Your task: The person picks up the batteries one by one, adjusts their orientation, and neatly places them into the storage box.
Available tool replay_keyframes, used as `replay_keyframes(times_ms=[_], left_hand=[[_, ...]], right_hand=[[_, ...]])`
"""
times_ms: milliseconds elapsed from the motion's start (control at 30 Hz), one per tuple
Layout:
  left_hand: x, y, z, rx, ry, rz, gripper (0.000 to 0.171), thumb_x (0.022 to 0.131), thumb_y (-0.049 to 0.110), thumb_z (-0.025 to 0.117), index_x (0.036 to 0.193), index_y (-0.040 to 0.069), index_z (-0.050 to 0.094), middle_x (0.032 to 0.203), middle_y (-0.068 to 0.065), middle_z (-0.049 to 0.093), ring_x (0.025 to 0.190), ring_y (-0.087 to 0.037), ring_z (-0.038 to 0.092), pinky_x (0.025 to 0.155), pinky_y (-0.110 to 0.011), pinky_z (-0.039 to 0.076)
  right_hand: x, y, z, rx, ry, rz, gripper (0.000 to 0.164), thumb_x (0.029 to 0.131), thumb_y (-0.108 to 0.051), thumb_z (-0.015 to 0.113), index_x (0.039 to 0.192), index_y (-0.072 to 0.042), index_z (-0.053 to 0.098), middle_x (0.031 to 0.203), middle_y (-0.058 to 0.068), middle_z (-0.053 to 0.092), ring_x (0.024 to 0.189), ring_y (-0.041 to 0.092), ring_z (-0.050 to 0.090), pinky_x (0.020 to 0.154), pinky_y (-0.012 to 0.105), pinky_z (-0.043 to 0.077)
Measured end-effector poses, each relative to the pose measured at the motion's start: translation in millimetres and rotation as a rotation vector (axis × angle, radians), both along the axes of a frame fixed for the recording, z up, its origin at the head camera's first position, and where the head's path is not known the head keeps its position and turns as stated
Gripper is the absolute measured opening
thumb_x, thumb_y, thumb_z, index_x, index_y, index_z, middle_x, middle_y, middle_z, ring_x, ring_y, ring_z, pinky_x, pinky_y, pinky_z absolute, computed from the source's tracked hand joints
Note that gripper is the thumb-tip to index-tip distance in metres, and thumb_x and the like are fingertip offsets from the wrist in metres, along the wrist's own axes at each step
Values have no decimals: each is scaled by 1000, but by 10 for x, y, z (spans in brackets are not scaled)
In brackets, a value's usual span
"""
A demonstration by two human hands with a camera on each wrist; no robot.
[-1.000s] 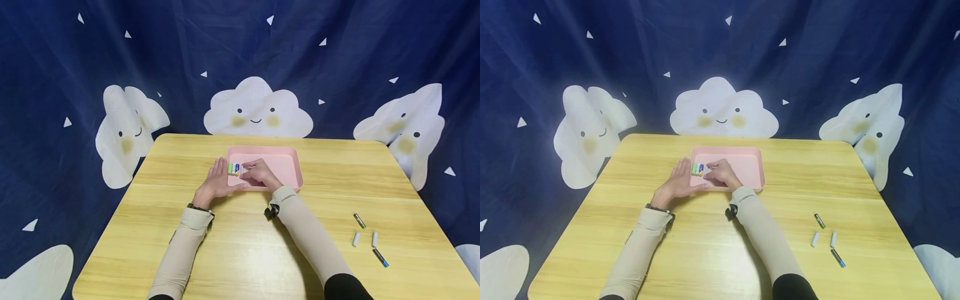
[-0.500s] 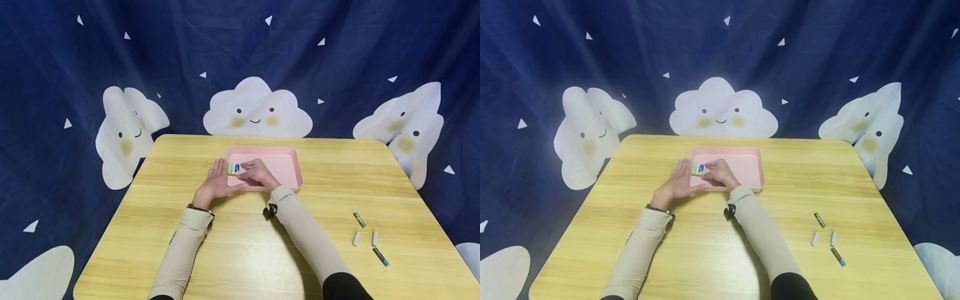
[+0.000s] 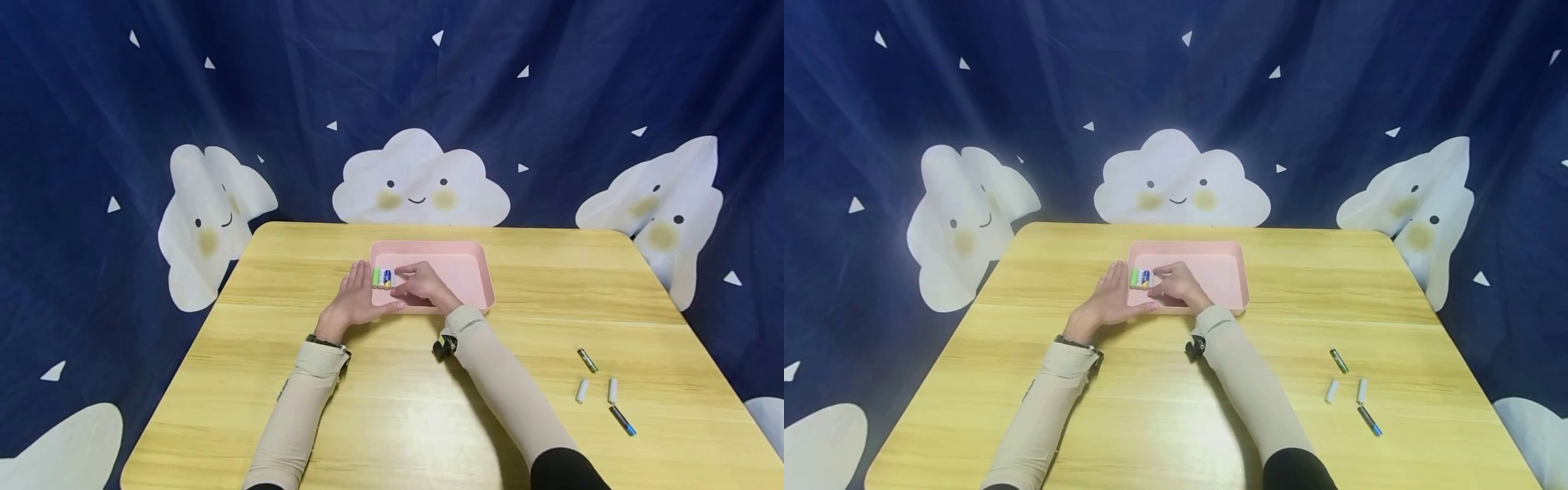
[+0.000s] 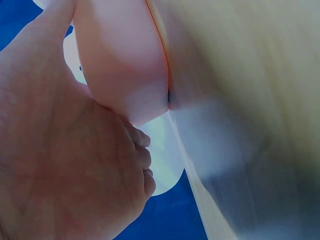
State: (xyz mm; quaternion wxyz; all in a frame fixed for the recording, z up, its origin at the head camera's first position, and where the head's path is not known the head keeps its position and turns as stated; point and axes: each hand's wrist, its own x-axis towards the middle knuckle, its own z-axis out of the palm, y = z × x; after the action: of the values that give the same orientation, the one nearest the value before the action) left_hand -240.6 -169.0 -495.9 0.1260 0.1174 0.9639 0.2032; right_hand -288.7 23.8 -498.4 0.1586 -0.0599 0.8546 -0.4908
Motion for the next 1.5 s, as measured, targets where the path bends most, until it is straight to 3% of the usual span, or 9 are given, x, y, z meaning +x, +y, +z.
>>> replay_keyframes(times_ms=[200, 300, 400, 467, 633, 867, 1100, 1367, 1500], left_hand=[[37, 17, 59, 17, -7, 4, 133, 84, 84, 54, 163, -3, -8, 173, -24, -10, 163, -37, -11, 133, -54, 3], [42, 18, 57, 10, -15, 5, 131, 86, 82, 54, 163, -3, -8, 173, -24, -9, 163, -37, -10, 134, -53, 3], [47, 20, 66, 5, -19, 8, 130, 86, 82, 54, 163, -2, -8, 174, -24, -9, 163, -36, -10, 134, -53, 4], [43, 20, 72, 3, -19, 10, 131, 85, 83, 55, 163, -2, -8, 174, -24, -9, 163, -36, -10, 134, -53, 4], [18, 8, 49, -1, -22, 14, 133, 84, 86, 53, 164, -1, -9, 174, -22, -9, 163, -35, -12, 134, -53, 3], [24, 8, 57, 21, -30, 6, 134, 83, 86, 54, 164, -1, -9, 174, -22, -9, 163, -35, -11, 134, -53, 3], [12, 24, 54, 13, -45, 15, 132, 85, 83, 56, 164, 1, -11, 174, -20, -12, 163, -33, -14, 134, -51, 2], [17, 6, 57, 28, -50, 9, 135, 83, 87, 53, 164, 0, -11, 174, -20, -13, 163, -34, -14, 134, -52, 0], [11, -4, 56, 22, -44, 11, 134, 83, 86, 53, 164, 1, -11, 174, -20, -12, 163, -34, -14, 134, -51, 0]], right_hand=[[47, 119, 79, 14, 5, 20, 63, 78, -12, 88, 137, -4, 66, 136, 22, 68, 67, 9, 58, 70, 19, 51], [64, 213, 133, 7, -1, 15, 60, 80, -13, 87, 136, -6, 67, 102, 14, 78, 53, 6, 47, 54, 19, 44], [79, 335, 220, 19, 23, 11, 54, 83, -16, 85, 134, -7, 69, 64, -1, 58, 52, 8, 39, 50, 21, 37], [98, 436, 295, 33, 64, 8, 51, 85, -19, 84, 132, -6, 70, 63, -9, 45, 55, 9, 38, 53, 22, 36], [188, 718, 496, 26, 196, -20, 46, 85, -19, 84, 126, -2, 73, 60, -11, 49, 55, 7, 40, 53, 20, 36], [398, 1148, 746, -24, 172, -45, 44, 92, -23, 79, 128, 0, 70, 56, -10, 39, 51, 5, 33, 54, 22, 31], [662, 1627, 976, 39, 273, -80, 39, 95, -26, 77, 126, -3, 72, 58, -9, 40, 51, 6, 33, 48, 25, 30], [1017, 2163, 1057, 118, 409, -139, 33, 96, -22, 75, 121, 0, 73, 58, -11, 47, 50, 4, 38, 45, 27, 35], [1222, 2394, 1034, 173, 412, -131, 33, 97, -22, 74, 121, 0, 73, 61, -8, 53, 51, 7, 41, 46, 28, 36]])
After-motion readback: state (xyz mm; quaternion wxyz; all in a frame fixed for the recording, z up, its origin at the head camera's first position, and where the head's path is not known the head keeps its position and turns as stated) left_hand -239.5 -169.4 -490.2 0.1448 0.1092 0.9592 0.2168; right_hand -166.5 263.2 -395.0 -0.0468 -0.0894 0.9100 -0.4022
